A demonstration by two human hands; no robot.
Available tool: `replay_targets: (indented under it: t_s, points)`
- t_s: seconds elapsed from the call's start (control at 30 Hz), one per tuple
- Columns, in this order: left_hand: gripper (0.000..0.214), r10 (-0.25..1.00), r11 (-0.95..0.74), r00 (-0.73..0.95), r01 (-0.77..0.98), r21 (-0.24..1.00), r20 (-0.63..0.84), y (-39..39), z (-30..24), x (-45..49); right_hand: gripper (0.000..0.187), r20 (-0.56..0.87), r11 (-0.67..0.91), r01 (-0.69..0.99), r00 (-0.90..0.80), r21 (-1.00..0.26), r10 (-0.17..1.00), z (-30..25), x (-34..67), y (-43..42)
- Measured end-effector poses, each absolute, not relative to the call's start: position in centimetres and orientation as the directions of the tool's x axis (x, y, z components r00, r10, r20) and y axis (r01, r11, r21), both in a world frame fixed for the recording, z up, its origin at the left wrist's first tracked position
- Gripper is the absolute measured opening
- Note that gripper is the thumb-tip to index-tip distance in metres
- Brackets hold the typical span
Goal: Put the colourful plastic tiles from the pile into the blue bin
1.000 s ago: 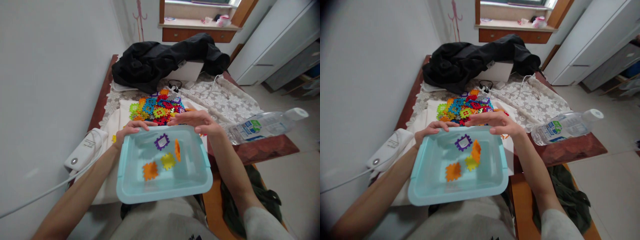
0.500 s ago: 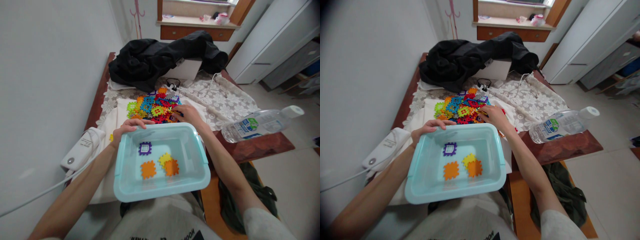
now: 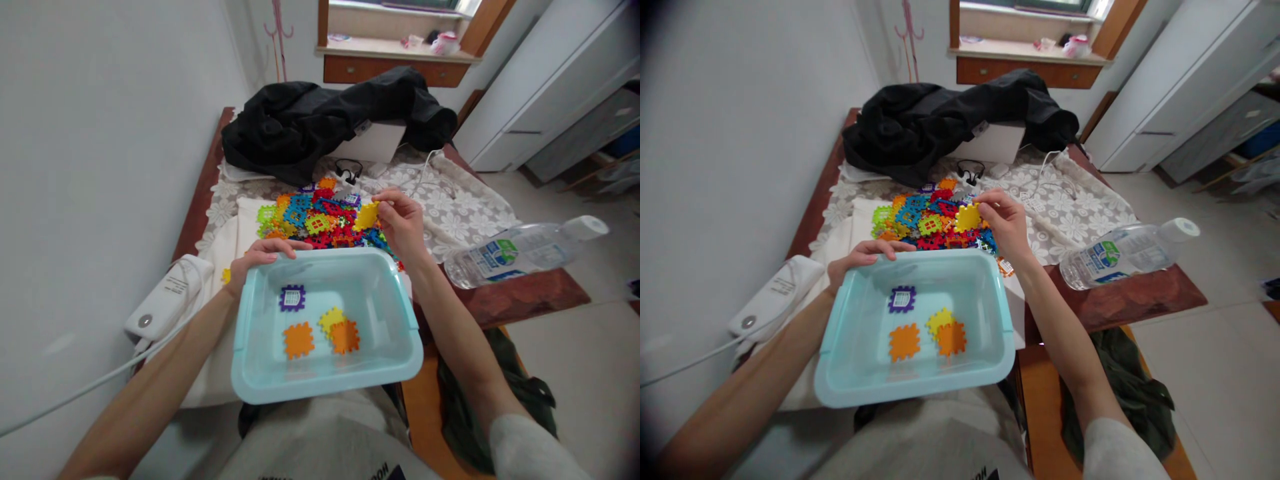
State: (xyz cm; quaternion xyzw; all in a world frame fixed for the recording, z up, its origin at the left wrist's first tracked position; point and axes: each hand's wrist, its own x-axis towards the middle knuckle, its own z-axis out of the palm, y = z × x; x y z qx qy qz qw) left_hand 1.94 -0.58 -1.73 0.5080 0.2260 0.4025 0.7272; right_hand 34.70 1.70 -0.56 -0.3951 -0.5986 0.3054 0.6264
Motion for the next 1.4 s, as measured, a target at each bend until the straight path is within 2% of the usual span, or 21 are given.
replay_targets:
  t_s: [0.1, 0.2, 0.3, 0.37, 0.43, 0.5, 0.57, 0.67, 0.77, 0.97, 1.1, 1.17, 1.2, 1.3, 1.33, 1.4]
  points:
    - [0.024, 0.820, 0.159, 0.567, -0.355, 0.921, 0.076, -0.6, -1.8, 1.9, 0.036, 0.519, 0.515, -0.061, -0.092, -0.855, 0.850, 0.4, 34.5, 0.5]
    - [0.024, 0.829, 0.153, 0.554, -0.357, 0.921, 0.077, -0.6, -1.9, 1.8, 0.036, 0.511, 0.515, -0.058, -0.262, -0.855, 0.819, 0.8, 34.6, -0.1]
    - [0.024, 0.834, 0.146, 0.547, -0.346, 0.927, 0.073, -0.5, -2.0, 1.8, 0.036, 0.504, 0.538, 0.207, -0.198, -0.817, 0.841, 0.4, 35.1, 0.6]
    - [0.024, 0.835, 0.150, 0.546, -0.343, 0.927, 0.066, -0.5, -1.9, 1.8, 0.035, 0.484, 0.504, 0.489, -0.178, -0.712, 0.857, -0.4, 35.6, 1.5]
    - [0.024, 0.836, 0.158, 0.545, -0.349, 0.924, 0.063, -0.6, -1.8, 1.9, 0.049, 0.415, 0.446, 0.693, -0.228, -0.566, 0.881, -1.5, 36.3, 2.3]
    - [0.024, 0.837, 0.167, 0.544, -0.357, 0.919, 0.059, -0.6, -1.7, 1.9, 0.056, 0.301, 0.414, 0.781, -0.299, -0.467, 0.905, -2.5, 36.8, 2.9]
    - [0.024, 0.834, 0.167, 0.548, -0.364, 0.916, 0.065, -0.6, -1.7, 1.9, 0.045, 0.221, 0.399, 0.814, -0.334, -0.422, 0.916, -3.2, 37.1, 3.2]
    - [0.024, 0.830, 0.160, 0.553, -0.364, 0.918, 0.075, -0.6, -1.7, 1.9, 0.025, 0.236, 0.354, 0.843, -0.278, -0.405, 0.931, -3.4, 37.2, 3.5]
    - [0.023, 0.830, 0.145, 0.552, -0.354, 0.924, 0.081, -0.6, -1.9, 1.8, 0.021, 0.308, 0.361, 0.823, -0.239, -0.440, 0.921, -3.3, 37.1, 3.8]
    - [0.025, 0.825, 0.151, 0.558, -0.364, 0.919, 0.085, -0.6, -2.0, 1.9, 0.017, 0.497, 0.417, 0.693, -0.097, -0.588, 0.862, -3.2, 36.9, 4.1]
    - [0.024, 0.829, 0.158, 0.555, -0.363, 0.918, 0.077, -0.8, -1.8, 2.0, 0.022, 0.535, 0.487, 0.425, -0.006, -0.763, 0.845, -1.0, 36.1, 2.2]
    - [0.023, 0.836, 0.161, 0.545, -0.370, 0.915, 0.073, -1.0, -1.7, 2.0, 0.027, 0.509, 0.513, 0.255, -0.086, -0.820, 0.857, 1.0, 35.2, 0.4]
    - [0.022, 0.840, 0.163, 0.539, -0.371, 0.914, 0.069, -1.0, -1.6, 2.0, 0.030, 0.493, 0.524, 0.194, -0.187, -0.829, 0.850, 2.1, 34.7, -0.6]
    - [0.024, 0.843, 0.155, 0.534, -0.354, 0.922, 0.064, -1.1, -1.5, 2.1, 0.045, 0.452, 0.586, 0.111, -0.527, -0.803, 0.719, 4.8, 33.7, -2.7]
    - [0.024, 0.843, 0.146, 0.534, -0.346, 0.927, 0.066, -1.1, -1.5, 2.1, 0.049, 0.458, 0.612, 0.107, -0.567, -0.783, 0.685, 5.3, 33.7, -2.9]
    - [0.025, 0.841, 0.131, 0.535, -0.338, 0.932, 0.076, -1.0, -1.6, 2.1, 0.050, 0.487, 0.638, 0.180, -0.503, -0.749, 0.714, 5.2, 34.2, -2.4]
